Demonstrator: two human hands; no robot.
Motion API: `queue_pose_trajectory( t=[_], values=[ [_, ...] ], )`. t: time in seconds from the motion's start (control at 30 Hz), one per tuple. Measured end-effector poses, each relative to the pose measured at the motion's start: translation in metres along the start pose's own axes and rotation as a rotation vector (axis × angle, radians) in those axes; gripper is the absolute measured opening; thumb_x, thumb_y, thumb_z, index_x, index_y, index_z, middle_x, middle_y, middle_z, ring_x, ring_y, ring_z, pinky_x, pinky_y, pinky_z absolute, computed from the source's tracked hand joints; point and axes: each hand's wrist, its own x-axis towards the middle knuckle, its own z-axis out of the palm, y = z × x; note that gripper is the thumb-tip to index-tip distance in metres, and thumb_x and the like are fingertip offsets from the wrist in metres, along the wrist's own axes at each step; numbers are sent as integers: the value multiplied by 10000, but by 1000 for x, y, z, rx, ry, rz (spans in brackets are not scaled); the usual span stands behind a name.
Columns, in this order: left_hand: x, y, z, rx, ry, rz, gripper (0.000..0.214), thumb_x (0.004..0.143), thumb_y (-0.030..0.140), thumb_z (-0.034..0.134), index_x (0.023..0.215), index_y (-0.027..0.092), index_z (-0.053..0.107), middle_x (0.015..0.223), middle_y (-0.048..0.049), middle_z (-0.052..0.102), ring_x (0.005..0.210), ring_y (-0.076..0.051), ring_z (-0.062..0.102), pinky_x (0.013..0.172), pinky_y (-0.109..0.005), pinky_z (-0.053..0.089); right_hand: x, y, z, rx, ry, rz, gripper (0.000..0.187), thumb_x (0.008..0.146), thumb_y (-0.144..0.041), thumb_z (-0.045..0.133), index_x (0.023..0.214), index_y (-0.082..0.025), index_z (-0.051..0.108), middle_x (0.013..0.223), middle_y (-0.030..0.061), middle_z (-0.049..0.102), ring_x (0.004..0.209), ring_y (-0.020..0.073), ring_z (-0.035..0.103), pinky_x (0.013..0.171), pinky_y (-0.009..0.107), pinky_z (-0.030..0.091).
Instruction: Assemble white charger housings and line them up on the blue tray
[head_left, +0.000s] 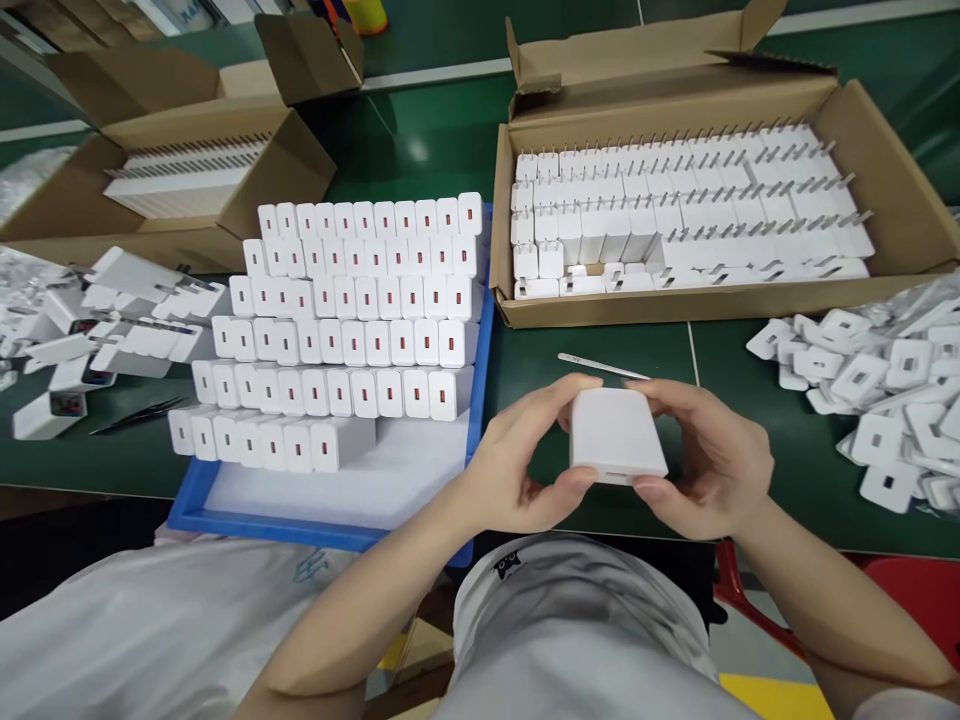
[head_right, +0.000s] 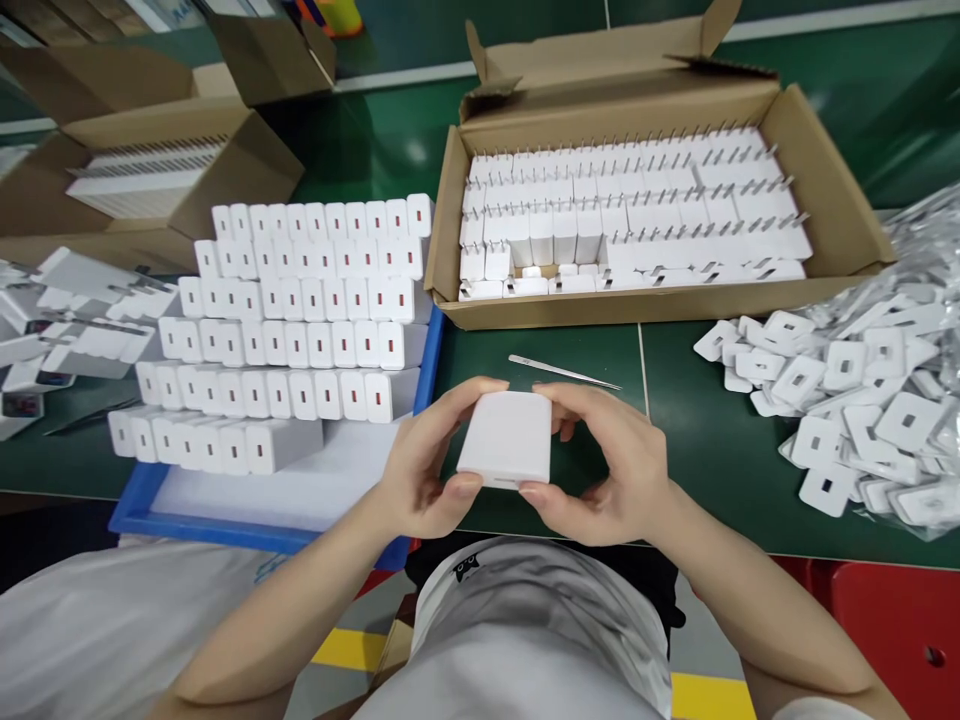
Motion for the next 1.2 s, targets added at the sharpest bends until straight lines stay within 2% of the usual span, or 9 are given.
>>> queue_pose_trajectory(
  t=[0.2, 0.3, 0.4, 0.53, 0.67, 0.77, 0.9, 1.03, 1.2],
  values=[
    [0, 1, 0, 18, -23, -9, 512, 951, 472, 523, 1345, 149, 474, 998, -112, 599, 819, -185, 565, 730, -291, 519, -3, 1, 2, -15, 11, -28, 577, 789, -271, 671, 1341, -151, 551, 1004, 116, 661, 748, 194, 615, 587, 318, 525],
    [1, 2, 0, -13, -28, -62, 471, 947, 437, 534, 1313, 145, 495, 980, -104, 593, 791, -176, 555, 720, -289, 511, -3, 0, 2, 22, -19, 42, 547, 808, -260, 657, 1339, -194, 542, 984, 94, 646, 750, 187, 594, 590, 315, 518],
    [2, 6, -1, -79, -14, -201, 390, 954, 384, 537, 1263, 146, 537, 1009, -104, 614, 829, -176, 583, 733, -278, 509, -1, -1, 3, 127, -58, 204, 401, 851, -242, 646, 1245, -226, 575, 859, 48, 614, 745, 181, 588, 607, 302, 508],
    [6, 9, -1, -215, 54, -535, 322, 936, 398, 593, 1118, 135, 633, 944, -84, 674, 828, -164, 633, 730, -245, 526, 3, 1, 4, 342, -116, 562, 159, 904, -321, 648, 1018, -212, 630, 755, 10, 598, 656, 131, 567, 553, 233, 465],
    [10, 6, 1, -309, 87, -781, 386, 899, 496, 615, 913, 120, 696, 739, -57, 676, 637, -133, 632, 604, -216, 528, 7, 8, 8, 508, -156, 870, 309, 873, -475, 683, 830, -170, 657, 690, 24, 635, 569, 102, 563, 494, 192, 452],
    [11, 2, 3, -322, 103, -907, 449, 872, 546, 620, 764, 116, 693, 673, -64, 675, 566, -127, 628, 544, -204, 520, 8, 15, 12, 581, -172, 1009, 400, 831, -538, 710, 739, -152, 661, 635, 32, 643, 526, 99, 575, 461, 177, 456],
    [13, -1, 3, -355, 144, -1019, 478, 819, 565, 663, 650, 117, 663, 609, -65, 662, 505, -127, 621, 479, -195, 503, 10, 20, 15, 673, -201, 1131, 452, 782, -573, 744, 709, -132, 676, 616, 50, 665, 501, 100, 593, 443, 162, 472],
    [16, 0, 1, -459, 180, -1085, 504, 741, 599, 726, 658, 104, 681, 570, -69, 655, 480, -133, 620, 452, -190, 498, 12, 23, 13, 763, -236, 1205, 481, 750, -605, 756, 720, -129, 688, 629, 57, 683, 499, 110, 614, 448, 169, 507],
    [17, -1, -2, -528, 158, -1140, 557, 693, 637, 748, 644, 85, 689, 559, -98, 665, 453, -146, 619, 428, -191, 496, 13, 24, 10, 816, -310, 1256, 506, 747, -638, 741, 791, -134, 720, 608, 55, 694, 461, 112, 618, 430, 164, 516]
  ],
)
